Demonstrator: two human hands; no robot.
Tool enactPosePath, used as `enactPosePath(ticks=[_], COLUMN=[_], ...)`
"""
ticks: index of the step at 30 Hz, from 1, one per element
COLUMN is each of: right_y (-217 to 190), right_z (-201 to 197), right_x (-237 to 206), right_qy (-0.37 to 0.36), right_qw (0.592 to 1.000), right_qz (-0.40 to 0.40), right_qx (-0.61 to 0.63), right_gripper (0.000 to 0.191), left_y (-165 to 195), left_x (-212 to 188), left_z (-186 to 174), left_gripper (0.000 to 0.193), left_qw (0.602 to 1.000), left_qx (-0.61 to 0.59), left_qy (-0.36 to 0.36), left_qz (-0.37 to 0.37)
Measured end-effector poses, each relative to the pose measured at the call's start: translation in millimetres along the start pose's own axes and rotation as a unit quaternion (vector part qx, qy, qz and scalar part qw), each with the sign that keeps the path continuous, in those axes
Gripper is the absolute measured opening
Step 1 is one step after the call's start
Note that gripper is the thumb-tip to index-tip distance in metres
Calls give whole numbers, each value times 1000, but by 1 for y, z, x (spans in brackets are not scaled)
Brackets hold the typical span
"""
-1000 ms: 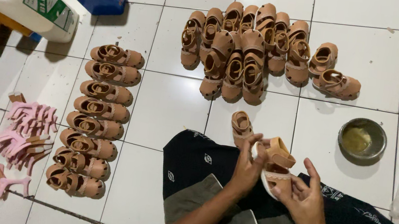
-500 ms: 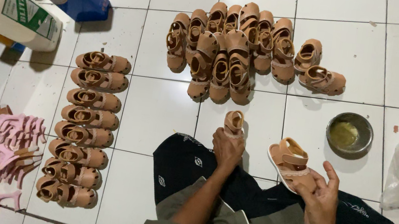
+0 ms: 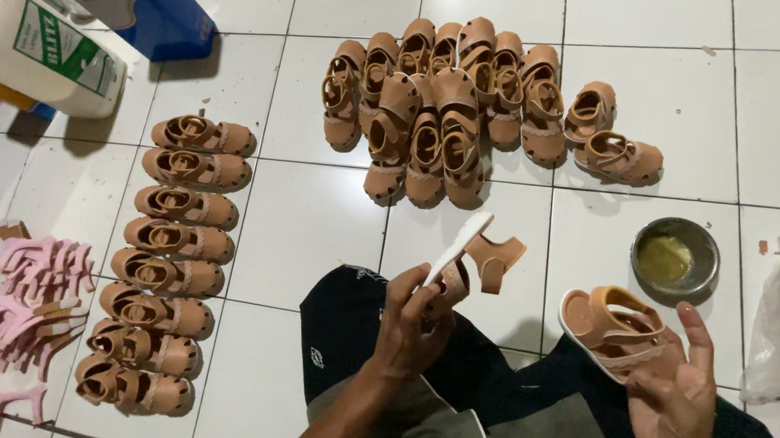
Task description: The person sits on the floor assembling children's sandals. They hold a sandal upper, apply glue from a metal bowl, press the strap and sole edges together by hand, and place the finished sandal into rows of completed sandals on the floor.
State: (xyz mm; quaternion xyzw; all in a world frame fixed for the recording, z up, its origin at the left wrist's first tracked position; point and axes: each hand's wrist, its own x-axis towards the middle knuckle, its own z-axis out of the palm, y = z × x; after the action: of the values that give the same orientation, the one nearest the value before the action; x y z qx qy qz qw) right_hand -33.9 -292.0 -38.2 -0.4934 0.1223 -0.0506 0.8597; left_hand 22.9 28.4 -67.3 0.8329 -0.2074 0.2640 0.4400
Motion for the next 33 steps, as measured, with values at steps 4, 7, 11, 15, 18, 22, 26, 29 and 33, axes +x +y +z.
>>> enactPosePath(ticks=[4, 7, 11, 15, 18, 22, 26, 29, 33], right_y=[-11, -19, -28, -35, -39, -40, -41, -42, -35], right_z=[11, 20, 35, 49, 60, 75, 90, 94, 84], right_x=[-6, -14, -22, -27, -29, -31, -36, -46, -45], right_qy=[-7, -23, -51, -75, -80, -81, -75, -44, -46], right_qw=[1000, 1000, 994, 979, 970, 961, 965, 977, 987], right_qz=[-3, -7, -34, -57, -55, -29, 7, 49, 35], right_qx=[7, 1, -88, -178, -223, -263, -249, -204, -153], right_gripper=[96, 99, 101, 103, 102, 106, 104, 102, 94], left_y=[22, 26, 28, 33, 37, 44, 40, 30, 44], left_x=[7, 19, 28, 31, 33, 31, 22, 21, 25], left_z=[-26, -37, -46, -47, -48, -48, -45, -39, -44], left_gripper=[74, 72, 69, 66, 63, 61, 55, 52, 56], left_qw=[944, 770, 619, 643, 655, 668, 644, 562, 590], left_qx=[-267, -532, -657, -634, -634, -633, -646, -660, -641], left_qy=[-26, 12, 56, 64, 64, 27, 24, 56, 47], left_qz=[-194, -352, -427, -426, -407, -389, -409, -496, -489])
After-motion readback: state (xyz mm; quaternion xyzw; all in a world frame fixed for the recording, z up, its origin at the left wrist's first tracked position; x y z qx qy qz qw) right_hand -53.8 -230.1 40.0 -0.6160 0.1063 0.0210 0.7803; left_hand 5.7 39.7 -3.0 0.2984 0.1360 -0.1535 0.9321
